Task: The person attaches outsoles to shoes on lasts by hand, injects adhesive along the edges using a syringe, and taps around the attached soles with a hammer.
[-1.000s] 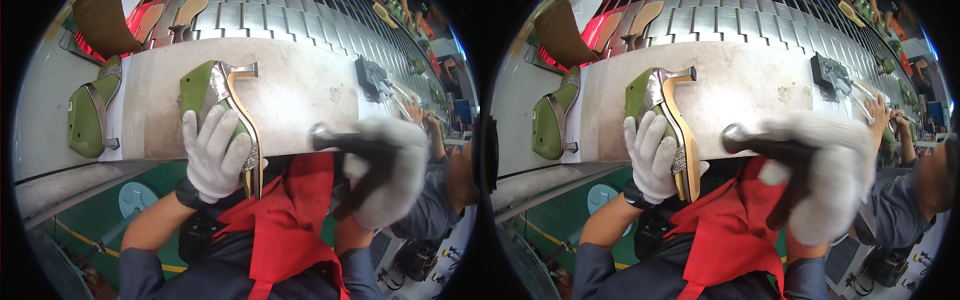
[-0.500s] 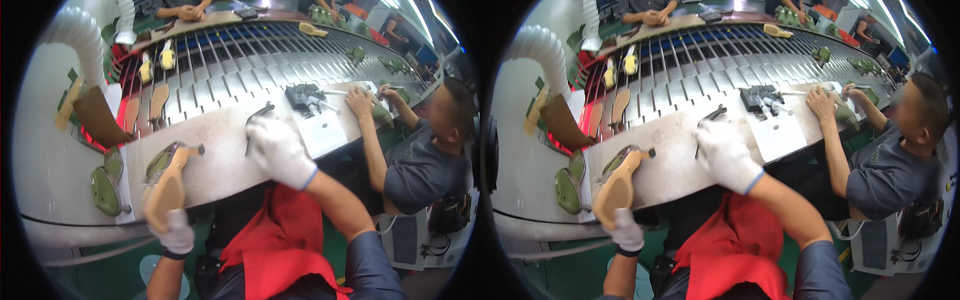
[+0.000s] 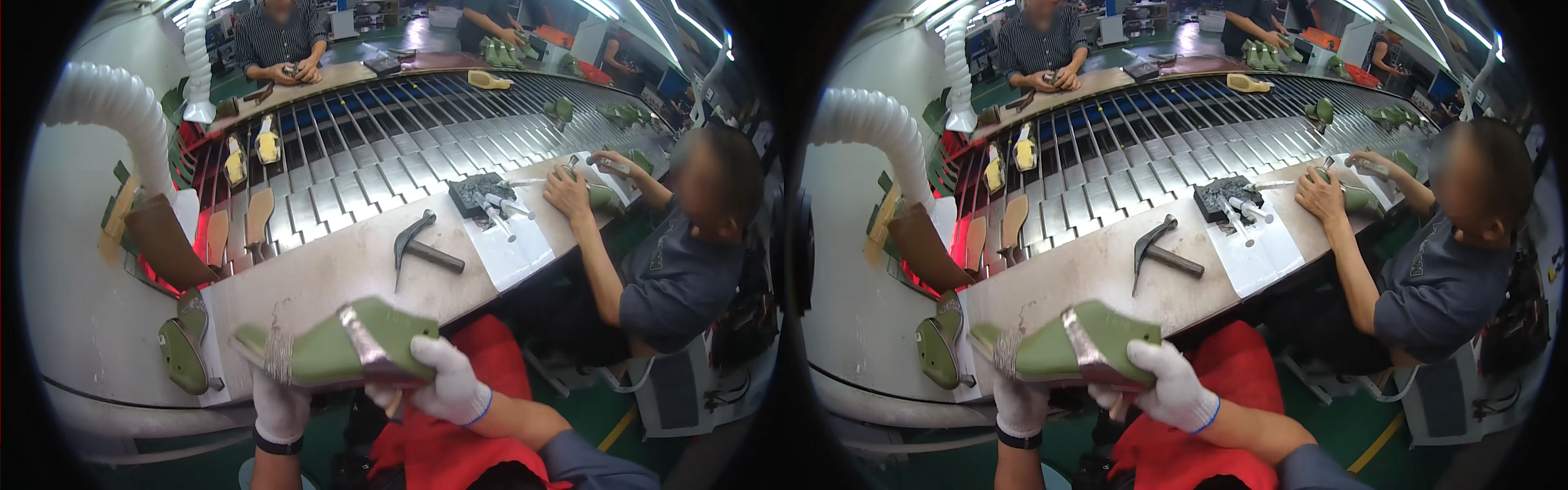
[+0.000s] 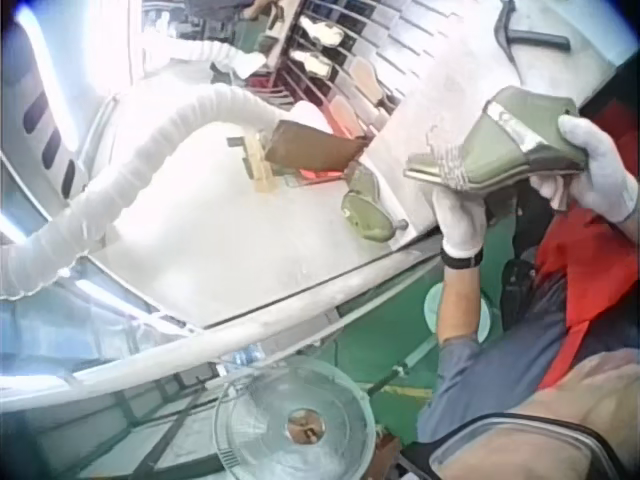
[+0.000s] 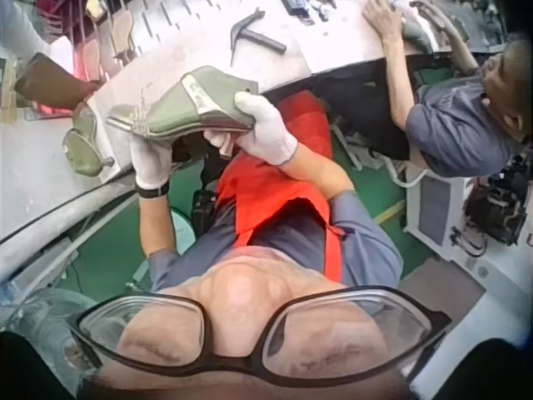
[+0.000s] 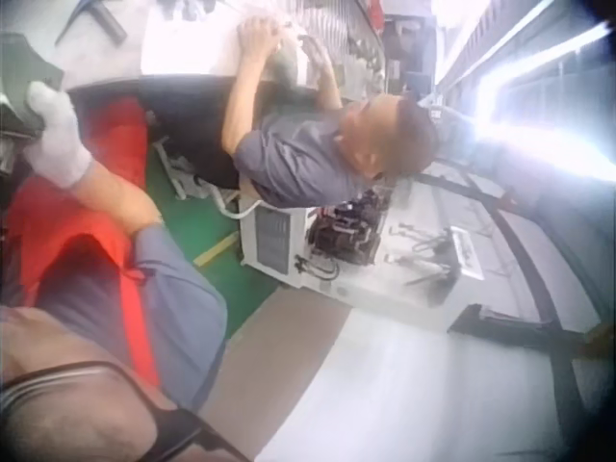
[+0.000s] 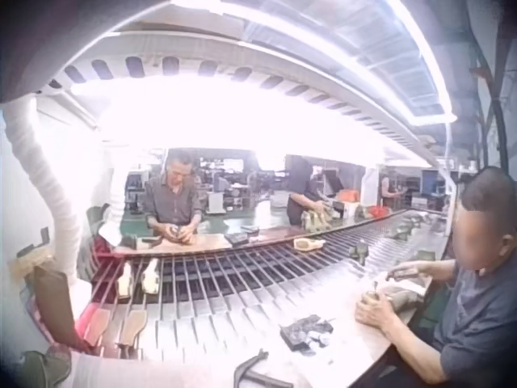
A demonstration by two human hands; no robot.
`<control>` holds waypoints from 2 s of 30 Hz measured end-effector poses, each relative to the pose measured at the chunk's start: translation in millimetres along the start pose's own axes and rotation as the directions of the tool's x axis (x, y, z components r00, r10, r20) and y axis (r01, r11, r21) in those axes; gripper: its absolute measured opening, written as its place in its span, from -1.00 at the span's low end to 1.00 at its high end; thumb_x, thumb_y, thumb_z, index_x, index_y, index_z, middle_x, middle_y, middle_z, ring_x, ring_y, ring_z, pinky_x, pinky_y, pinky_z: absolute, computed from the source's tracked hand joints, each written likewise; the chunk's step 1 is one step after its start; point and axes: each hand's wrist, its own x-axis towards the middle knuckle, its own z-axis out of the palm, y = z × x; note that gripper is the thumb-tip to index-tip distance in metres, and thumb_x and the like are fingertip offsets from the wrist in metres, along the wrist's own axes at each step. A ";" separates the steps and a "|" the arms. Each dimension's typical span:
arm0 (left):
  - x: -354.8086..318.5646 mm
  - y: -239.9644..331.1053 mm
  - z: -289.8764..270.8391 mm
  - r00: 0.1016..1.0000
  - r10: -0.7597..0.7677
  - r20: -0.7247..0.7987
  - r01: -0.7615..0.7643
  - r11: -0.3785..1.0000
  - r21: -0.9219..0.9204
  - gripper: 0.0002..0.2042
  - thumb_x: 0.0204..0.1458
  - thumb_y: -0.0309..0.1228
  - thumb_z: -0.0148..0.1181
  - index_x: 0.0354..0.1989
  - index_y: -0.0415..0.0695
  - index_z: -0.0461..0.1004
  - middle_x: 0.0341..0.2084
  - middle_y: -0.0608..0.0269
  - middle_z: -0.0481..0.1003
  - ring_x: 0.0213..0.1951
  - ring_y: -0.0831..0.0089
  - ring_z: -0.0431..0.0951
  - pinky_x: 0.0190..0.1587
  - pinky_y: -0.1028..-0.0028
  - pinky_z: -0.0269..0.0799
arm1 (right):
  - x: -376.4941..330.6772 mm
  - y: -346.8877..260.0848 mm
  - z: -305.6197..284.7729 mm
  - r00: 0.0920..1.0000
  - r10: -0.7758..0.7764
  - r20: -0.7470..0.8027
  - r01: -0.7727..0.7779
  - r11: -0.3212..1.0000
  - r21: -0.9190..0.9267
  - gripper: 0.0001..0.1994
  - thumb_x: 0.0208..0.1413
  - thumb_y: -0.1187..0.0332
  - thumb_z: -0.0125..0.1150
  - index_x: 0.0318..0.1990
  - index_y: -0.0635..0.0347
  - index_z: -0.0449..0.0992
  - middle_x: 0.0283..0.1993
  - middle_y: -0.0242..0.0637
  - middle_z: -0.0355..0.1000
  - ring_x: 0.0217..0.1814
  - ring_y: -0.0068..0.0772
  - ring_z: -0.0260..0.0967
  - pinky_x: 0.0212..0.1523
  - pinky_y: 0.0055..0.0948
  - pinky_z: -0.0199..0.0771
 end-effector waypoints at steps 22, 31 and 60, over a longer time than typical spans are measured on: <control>-8.8 102.2 52.9 0.477 0.407 0.779 -0.111 0.907 -0.406 -0.83 0.21 -0.45 0.30 -0.45 0.04 0.53 -0.61 0.26 0.61 -0.65 0.47 0.51 -0.54 0.43 0.40 | 221.0 -143.8 -90.4 0.604 -0.795 0.054 -0.112 -0.152 -0.982 -0.35 0.17 0.10 0.46 0.34 0.34 0.59 0.18 0.08 0.69 0.26 -0.07 0.65 0.31 -0.18 0.59; -12.1 -127.5 48.4 0.661 -0.626 0.413 -0.631 -0.166 0.758 -0.59 0.18 -0.13 0.40 0.04 -0.18 0.59 -0.26 0.01 0.72 -0.19 0.03 0.76 -0.13 0.10 0.67 | -29.6 -76.2 25.0 0.902 -0.029 0.432 0.391 -0.371 -0.842 -0.80 0.03 0.24 0.41 -0.41 0.19 0.66 -0.44 -0.18 0.55 -0.46 -0.20 0.54 -0.44 -0.25 0.54; -12.3 -142.3 -84.4 0.952 -0.284 0.115 -0.035 0.274 0.961 -0.52 0.41 -0.11 0.26 -0.01 -0.43 0.69 -0.24 0.01 0.75 -0.18 0.25 0.74 -0.04 0.29 0.62 | -93.9 -46.3 -217.0 0.817 -0.458 -0.351 -0.553 -0.446 -0.704 -0.81 0.31 0.23 0.33 -0.10 0.12 0.71 -0.02 -0.04 0.63 0.11 0.10 0.58 0.15 0.04 0.60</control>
